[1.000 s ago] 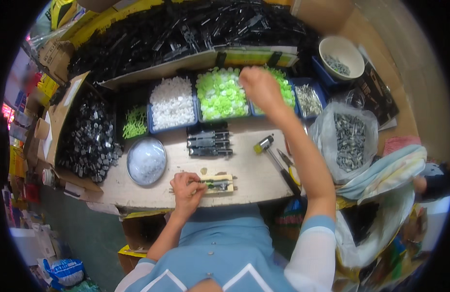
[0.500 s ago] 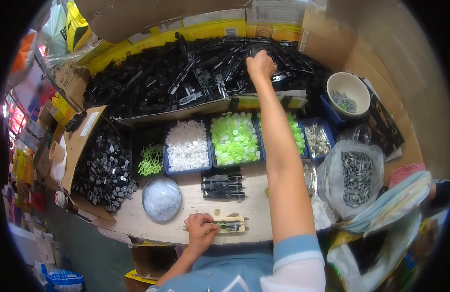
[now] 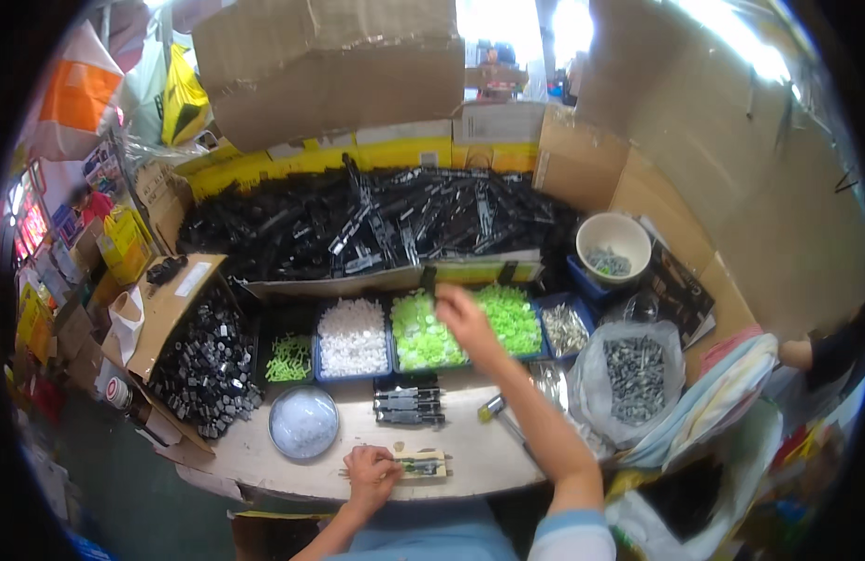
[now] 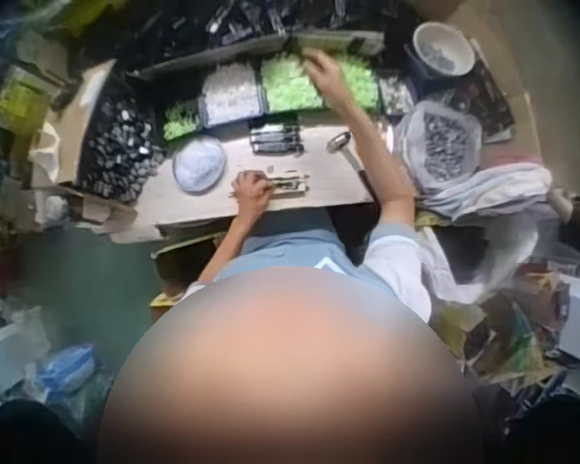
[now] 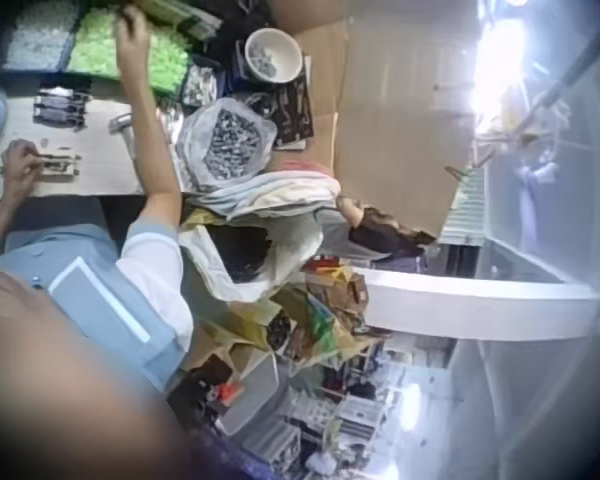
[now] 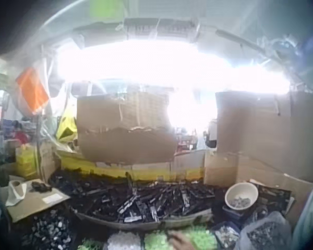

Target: The person assembles small components by picking plastic pieces and metal parts from trays and fitting them together in a wooden fixture by hand.

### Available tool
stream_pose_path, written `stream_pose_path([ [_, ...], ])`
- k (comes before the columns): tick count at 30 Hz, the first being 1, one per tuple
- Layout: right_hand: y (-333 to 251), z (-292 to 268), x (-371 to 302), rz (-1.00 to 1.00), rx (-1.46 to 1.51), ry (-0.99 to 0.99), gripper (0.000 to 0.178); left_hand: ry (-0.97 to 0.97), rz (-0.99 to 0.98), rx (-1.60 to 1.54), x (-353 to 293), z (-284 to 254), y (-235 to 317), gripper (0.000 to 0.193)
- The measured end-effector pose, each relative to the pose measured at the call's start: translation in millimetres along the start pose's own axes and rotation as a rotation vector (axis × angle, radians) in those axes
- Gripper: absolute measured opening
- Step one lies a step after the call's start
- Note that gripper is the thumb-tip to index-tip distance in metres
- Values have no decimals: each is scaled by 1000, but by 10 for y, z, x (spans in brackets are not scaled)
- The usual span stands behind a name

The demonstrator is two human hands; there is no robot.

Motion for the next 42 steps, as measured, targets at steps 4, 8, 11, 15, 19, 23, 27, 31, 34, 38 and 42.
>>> stream_pose_path([
  [4, 320, 103, -996, 178, 145, -115, 34, 5, 13, 25, -23, 42, -10, 7],
  [8, 391, -6, -1729, 128, -275, -10, 32, 36, 28, 30, -64, 38, -18, 7],
  [11, 326, -53, -2126, -182, -695, 111, 32, 71, 47, 20, -76, 37, -22, 6],
  [15, 364, -44, -2457, -166, -831, 171, 30, 93, 74, 9, -90, 47, -46, 7],
  [19, 394, 24, -2474, -151, -879, 187, 30, 103, 71, 15, -119, 24, -60, 7],
  [23, 380, 55, -2448, -104, -970, 226, 30, 95, 69, -10, -117, 28, -52, 8],
  [27, 389, 118, -2412, -100, -1082, 206, 30, 114, 85, -35, -108, 21, -68, 8],
  [31, 371, 132, -2395, -98, -1123, 194, 31, 105, 61, -51, -98, 5, -73, 8],
  [34, 362, 140, -2395, -69, -1127, 205, 31, 96, 62, -61, -84, 0, -75, 8],
  [38, 394, 175, -2359, -82, -1124, 191, 32, 121, 52, -71, -92, -44, -86, 9],
  [42, 466, 196, -2368, -96, -1162, 151, 31, 130, 35, -33, -146, 11, -150, 8],
])
Point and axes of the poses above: each hand's wrist, its own x-axis towards the middle knuckle, its own z-axis out of the palm, y = z × x, the point moved 5 cm from there along x, towards the middle knuckle, and after that the axes turned 6 degrees about -z, right-handed, at the moved point
